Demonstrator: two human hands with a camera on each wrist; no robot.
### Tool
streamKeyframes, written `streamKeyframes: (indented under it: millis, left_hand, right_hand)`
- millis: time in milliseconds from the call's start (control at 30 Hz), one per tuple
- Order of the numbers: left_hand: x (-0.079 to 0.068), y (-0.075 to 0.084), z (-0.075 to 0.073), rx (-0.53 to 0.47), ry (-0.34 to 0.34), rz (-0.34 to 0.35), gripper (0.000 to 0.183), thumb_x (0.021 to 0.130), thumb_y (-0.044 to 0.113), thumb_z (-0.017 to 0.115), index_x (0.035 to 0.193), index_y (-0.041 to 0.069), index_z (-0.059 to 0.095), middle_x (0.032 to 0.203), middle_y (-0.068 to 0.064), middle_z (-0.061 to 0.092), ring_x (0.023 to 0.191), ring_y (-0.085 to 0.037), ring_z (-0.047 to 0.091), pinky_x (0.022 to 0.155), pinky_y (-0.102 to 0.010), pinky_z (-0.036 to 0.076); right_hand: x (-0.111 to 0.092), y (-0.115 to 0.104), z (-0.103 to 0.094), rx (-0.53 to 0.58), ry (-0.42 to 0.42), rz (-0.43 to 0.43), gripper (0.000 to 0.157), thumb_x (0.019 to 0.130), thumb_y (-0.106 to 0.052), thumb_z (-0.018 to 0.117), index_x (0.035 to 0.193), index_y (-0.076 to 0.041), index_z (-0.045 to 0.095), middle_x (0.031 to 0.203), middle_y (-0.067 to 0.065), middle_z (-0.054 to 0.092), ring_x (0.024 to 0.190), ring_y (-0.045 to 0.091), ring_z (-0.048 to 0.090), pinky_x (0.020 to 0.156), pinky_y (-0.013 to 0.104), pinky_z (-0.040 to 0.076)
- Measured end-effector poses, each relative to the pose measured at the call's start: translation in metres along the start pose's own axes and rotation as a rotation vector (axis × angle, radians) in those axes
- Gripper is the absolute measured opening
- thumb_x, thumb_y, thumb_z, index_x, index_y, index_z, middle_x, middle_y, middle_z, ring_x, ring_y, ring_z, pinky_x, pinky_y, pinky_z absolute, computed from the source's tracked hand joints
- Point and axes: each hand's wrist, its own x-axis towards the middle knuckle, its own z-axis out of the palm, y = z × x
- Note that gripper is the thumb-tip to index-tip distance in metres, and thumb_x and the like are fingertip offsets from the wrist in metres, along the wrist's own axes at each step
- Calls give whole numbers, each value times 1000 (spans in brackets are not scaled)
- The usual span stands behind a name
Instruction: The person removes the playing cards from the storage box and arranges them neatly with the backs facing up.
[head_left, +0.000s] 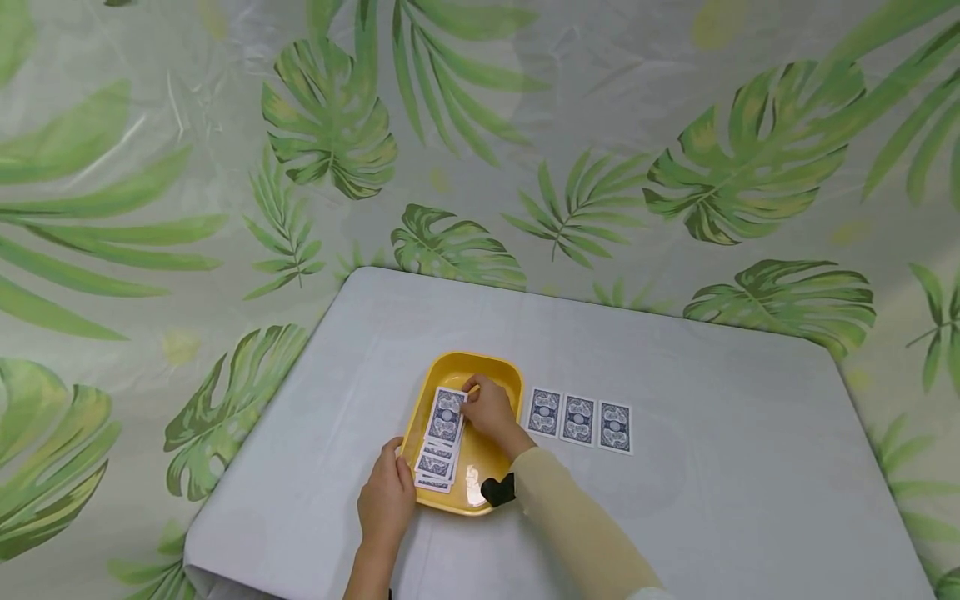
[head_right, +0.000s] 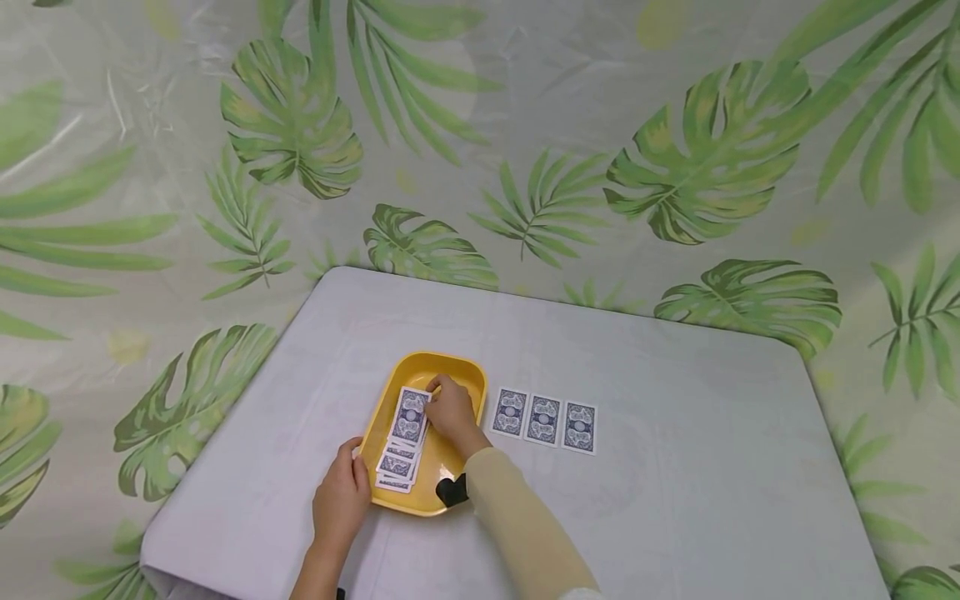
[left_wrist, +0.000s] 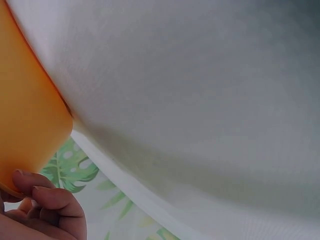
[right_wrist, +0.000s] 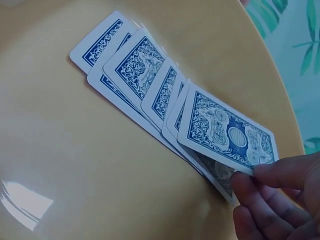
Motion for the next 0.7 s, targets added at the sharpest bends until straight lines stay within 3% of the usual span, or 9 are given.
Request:
streamKeyframes:
  millis: [200, 700]
  left_hand:
    - [0, 2, -2, 0, -6, -12, 30, 97, 7, 52, 125, -2, 55, 111, -23, 66, 78, -37, 66, 61, -48, 50]
    - [0, 1, -1, 1, -12, -12, 30, 98, 9, 51, 126, -1, 55, 110, -23, 67, 74, -33, 64, 59, -47, 49]
  right_hand:
    - [-2, -6, -5, 80, 44, -23, 18, 88, -6, 69, 105, -9, 64, 87, 6, 62, 73, 20, 60, 64, 29, 52]
    - [-14, -13, -21, 80, 80, -101, 21, 90, -5, 67, 111, -5, 70, 87, 6, 65, 71, 18, 57, 63, 27, 49]
